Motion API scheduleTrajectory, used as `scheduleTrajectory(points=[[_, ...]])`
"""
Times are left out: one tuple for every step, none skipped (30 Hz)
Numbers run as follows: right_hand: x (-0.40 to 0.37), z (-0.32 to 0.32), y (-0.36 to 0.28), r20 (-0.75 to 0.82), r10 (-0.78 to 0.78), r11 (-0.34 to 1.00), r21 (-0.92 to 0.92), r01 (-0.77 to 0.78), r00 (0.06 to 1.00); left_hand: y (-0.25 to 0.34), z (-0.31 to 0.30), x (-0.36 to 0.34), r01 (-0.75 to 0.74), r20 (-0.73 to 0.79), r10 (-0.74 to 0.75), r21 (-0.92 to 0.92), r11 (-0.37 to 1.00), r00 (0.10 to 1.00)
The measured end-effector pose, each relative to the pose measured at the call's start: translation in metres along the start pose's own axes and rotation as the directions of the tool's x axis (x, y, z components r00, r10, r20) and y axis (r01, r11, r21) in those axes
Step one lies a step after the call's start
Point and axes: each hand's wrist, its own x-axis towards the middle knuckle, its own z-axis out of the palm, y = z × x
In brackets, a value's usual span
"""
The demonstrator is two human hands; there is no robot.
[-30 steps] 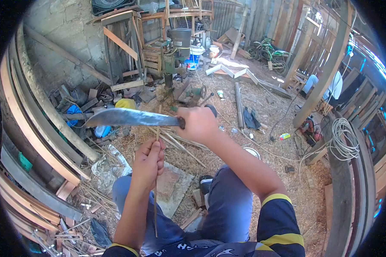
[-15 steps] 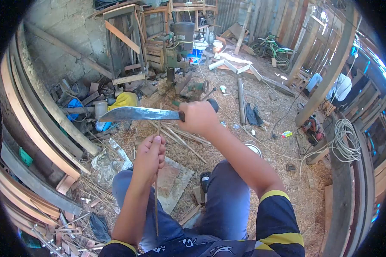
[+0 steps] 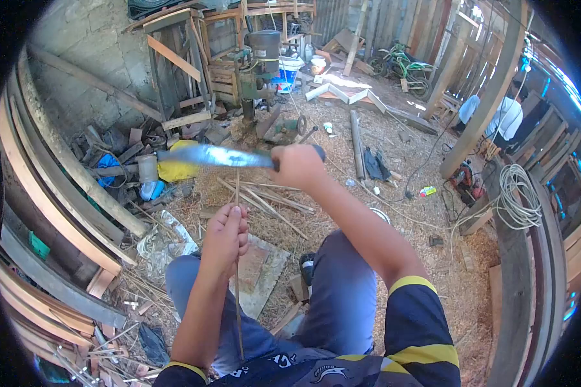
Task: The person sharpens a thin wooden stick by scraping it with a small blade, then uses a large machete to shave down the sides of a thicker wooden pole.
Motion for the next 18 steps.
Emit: scheduleTrajectory(points=[[0.004, 0.004, 0.006, -0.015, 0.082, 0.997, -0.008, -0.082, 0.996, 0.0, 0.0, -0.001, -0.007, 0.007, 0.007, 0.008, 1.0, 1.0], [0.003, 0.006, 0.013, 0.037, 0.118, 0.993, 0.023, -0.119, 0.992, 0.002, 0.0, -0.002, -0.02, 0.014, 0.02, 0.018, 1.0, 1.0], [0.001, 0.003, 0.006, 0.005, 0.072, 0.996, 0.053, -0.072, 0.997, 0.004, 0.001, -0.002, -0.034, 0.021, 0.033, 0.026, 0.999, 0.999], [-0.004, -0.005, -0.005, -0.025, 0.027, 0.996, 0.081, -0.025, 0.999, 0.006, 0.001, -0.001, -0.033, 0.021, 0.033, 0.039, 0.999, 0.999], [-0.008, -0.009, -0.012, -0.05, -0.012, 0.994, 0.11, 0.018, 0.999, 0.005, 0.002, -0.002, -0.026, 0.02, 0.025, 0.051, 0.998, 0.999], [-0.009, -0.007, -0.016, -0.089, -0.094, 0.987, 0.121, 0.105, 0.992, 0.004, 0.002, -0.003, -0.014, 0.017, 0.013, 0.064, 0.998, 1.0], [-0.008, -0.008, -0.02, -0.052, -0.121, 0.988, 0.092, 0.126, 0.991, 0.003, 0.003, -0.004, -0.028, 0.017, 0.027, 0.063, 0.998, 1.0], [-0.008, -0.01, -0.025, -0.016, -0.148, 0.987, 0.064, 0.148, 0.989, 0.003, 0.003, -0.006, -0.043, 0.017, 0.042, 0.063, 0.997, 0.999], [-0.008, -0.01, -0.028, 0.02, -0.174, 0.984, 0.037, 0.173, 0.985, 0.003, 0.003, -0.007, -0.059, 0.018, 0.058, 0.064, 0.996, 0.998], [-0.008, -0.009, -0.026, 0.004, -0.178, 0.983, 0.048, 0.178, 0.984, 0.004, 0.003, -0.008, -0.061, 0.017, 0.06, 0.077, 0.995, 0.998], [-0.007, -0.009, -0.021, -0.013, -0.184, 0.981, 0.057, 0.184, 0.983, 0.006, 0.004, -0.01, -0.065, 0.017, 0.064, 0.088, 0.994, 0.998], [-0.007, -0.009, -0.015, -0.03, -0.189, 0.979, 0.066, 0.19, 0.982, 0.007, 0.003, -0.013, -0.068, 0.018, 0.067, 0.1, 0.993, 0.998], [-0.006, -0.007, -0.008, -0.041, -0.072, 0.996, 0.054, 0.074, 0.997, 0.008, 0.002, -0.015, -0.061, 0.024, 0.059, 0.106, 0.993, 0.998], [-0.005, -0.005, 0.002, -0.054, 0.044, 0.998, 0.041, -0.042, 0.998, 0.009, 0.002, -0.018, -0.056, 0.031, 0.053, 0.109, 0.992, 0.998], [-0.002, -0.008, 0.009, -0.073, 0.154, 0.988, 0.026, -0.153, 0.985, 0.01, 0.002, -0.018, -0.057, 0.04, 0.053, 0.111, 0.992, 0.998], [-0.004, -0.009, 0.013, -0.06, 0.225, 0.974, 0.034, -0.224, 0.972, 0.012, 0.002, -0.018, -0.052, 0.046, 0.048, 0.09, 0.995, 0.998], [-0.006, -0.007, 0.013, -0.067, 0.176, 0.983, 0.062, -0.172, 0.982, 0.012, 0.001, -0.019, -0.044, 0.05, 0.041, 0.07, 0.997, 0.998], [-0.011, -0.012, 0.007, -0.07, 0.129, 0.988, 0.088, -0.123, 0.989, 0.012, 0.001, -0.018, -0.031, 0.053, 0.028, 0.049, 0.998, 0.998]])
